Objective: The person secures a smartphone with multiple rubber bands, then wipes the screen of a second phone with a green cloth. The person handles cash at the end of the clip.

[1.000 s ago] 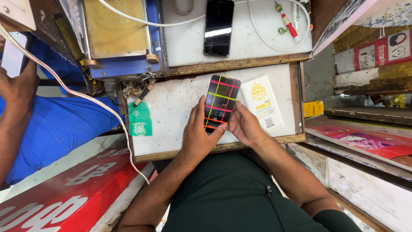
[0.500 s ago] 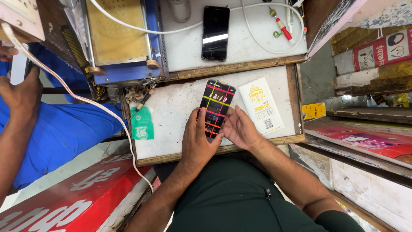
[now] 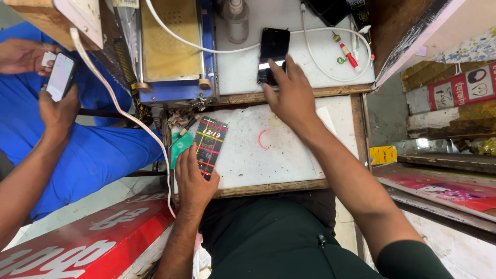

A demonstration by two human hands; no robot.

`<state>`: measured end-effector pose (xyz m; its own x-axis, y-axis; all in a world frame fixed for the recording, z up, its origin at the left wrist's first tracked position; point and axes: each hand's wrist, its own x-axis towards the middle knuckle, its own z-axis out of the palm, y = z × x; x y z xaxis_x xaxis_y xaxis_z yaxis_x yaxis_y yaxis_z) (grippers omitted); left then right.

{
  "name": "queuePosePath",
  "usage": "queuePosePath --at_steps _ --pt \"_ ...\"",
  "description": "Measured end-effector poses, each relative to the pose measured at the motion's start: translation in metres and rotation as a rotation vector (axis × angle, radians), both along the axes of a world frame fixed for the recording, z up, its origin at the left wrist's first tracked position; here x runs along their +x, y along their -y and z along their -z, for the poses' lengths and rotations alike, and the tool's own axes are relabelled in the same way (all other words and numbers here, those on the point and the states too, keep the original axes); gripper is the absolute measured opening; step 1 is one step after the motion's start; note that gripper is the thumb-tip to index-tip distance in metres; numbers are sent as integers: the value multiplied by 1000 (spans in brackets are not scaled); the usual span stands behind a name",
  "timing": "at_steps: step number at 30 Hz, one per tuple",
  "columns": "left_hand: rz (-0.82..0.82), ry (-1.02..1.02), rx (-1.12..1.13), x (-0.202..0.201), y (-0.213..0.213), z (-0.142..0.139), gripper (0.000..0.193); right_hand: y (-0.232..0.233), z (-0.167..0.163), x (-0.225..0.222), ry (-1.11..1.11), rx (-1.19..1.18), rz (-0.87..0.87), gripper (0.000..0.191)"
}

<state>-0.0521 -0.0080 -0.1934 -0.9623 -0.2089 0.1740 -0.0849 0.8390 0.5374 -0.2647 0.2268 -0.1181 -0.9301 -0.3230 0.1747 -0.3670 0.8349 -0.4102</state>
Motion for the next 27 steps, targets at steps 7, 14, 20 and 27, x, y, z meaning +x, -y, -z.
queuePosePath --at_steps 7,14,20,27 --pt "15 -54 -89 10 -5 -8 79 31 32 -22 -20 290 53 75" --pt "-82 -133 34 13 0 -21 68 13 31 -19 -2 218 36 74" --pt "-210 -177 270 20 16 -28 41 -9 15 -15 119 147 52 98" --pt "-82 -159 321 26 -22 -21 24 -46 -1 50 165 -195 30 103"
